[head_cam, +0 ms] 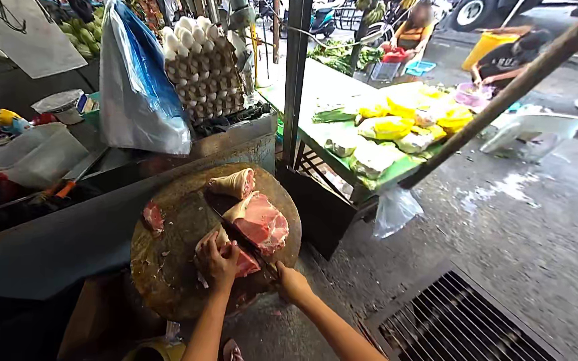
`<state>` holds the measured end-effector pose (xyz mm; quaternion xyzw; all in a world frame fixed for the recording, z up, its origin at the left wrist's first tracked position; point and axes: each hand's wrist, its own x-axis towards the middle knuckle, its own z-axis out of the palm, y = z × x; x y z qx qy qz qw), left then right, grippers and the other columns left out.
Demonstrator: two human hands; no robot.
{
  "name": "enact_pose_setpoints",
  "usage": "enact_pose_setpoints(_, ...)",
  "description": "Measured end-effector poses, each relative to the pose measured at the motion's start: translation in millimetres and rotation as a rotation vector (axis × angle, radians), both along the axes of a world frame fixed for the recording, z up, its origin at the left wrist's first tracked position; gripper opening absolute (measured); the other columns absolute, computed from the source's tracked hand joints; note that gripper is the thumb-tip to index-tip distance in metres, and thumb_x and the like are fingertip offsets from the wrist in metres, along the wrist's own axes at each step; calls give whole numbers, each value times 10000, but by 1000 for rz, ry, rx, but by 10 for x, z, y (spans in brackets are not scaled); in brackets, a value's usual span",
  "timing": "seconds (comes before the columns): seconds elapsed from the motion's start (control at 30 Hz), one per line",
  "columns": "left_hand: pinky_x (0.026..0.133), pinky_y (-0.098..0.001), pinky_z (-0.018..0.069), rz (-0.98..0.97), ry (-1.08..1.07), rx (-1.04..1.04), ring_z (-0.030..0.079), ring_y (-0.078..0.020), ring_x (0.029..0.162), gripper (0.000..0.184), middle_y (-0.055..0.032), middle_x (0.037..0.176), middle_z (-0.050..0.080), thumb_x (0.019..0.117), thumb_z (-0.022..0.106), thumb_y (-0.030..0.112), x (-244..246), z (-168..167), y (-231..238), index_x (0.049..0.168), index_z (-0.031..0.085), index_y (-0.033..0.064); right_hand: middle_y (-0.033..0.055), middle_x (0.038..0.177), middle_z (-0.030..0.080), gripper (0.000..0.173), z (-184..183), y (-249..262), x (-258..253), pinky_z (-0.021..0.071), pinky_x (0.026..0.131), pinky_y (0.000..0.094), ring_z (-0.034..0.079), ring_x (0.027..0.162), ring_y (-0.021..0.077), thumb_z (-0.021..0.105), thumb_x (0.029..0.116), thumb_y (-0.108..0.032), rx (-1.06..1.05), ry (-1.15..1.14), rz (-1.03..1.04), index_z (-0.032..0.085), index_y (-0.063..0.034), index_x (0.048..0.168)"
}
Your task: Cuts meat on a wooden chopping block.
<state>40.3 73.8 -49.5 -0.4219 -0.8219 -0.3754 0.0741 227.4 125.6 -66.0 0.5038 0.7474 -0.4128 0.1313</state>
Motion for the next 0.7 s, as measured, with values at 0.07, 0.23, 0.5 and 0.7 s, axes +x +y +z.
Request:
enact_pose_setpoints(0.07, 1061, -683, 363, -30, 16, 42, 584, -442, 1249, 685, -225, 1328, 641, 886, 622, 512, -56, -85, -53, 1301, 638, -31, 219, 1197, 698, 444, -91, -169, -15, 517, 944, 619, 673, 1143, 411, 637, 993, -257, 42, 5, -101, 531, -95, 1393)
enact_pose_setpoints(0.23, 1128, -611, 360, -104, -25, 67, 525, -472, 1314, 703, -298, 1373, 577, 953, 579, 491, -235, -209, -230, 1303, 573, -118, 200, 1098, 725, 455, 331, -329, 181, 526, 928, 595, 701, 1046, 390, 659, 978, -267, 168, 274, -125, 586, -110, 1399)
enact_pose_setpoints(0.5, 1202, -562, 291, -178, -136, 86, 445, -475, 1396, 722, -332, 1444, 505, 974, 577, 440, -274, -243, -234, 1352, 501, -171, 85, 795, 653, 375, 2708, -174, -251, 570, 574, 278, 630, 637, 96, 595, 1018, -230, 1127, 1566, 37, 543, 72, 1235)
enact_pose_setpoints(0.7, 1211, -563, 268, -168, -147, 48, 425, -483, 1409, 708, -346, 1457, 485, 994, 569, 422, -209, -146, -276, 1368, 484, -173, 162, 853, 715, 415, 1462, -193, -327, 614, 697, 433, 708, 710, 248, 646, 1001, -230, 858, 1144, -94, 575, 89, 1256)
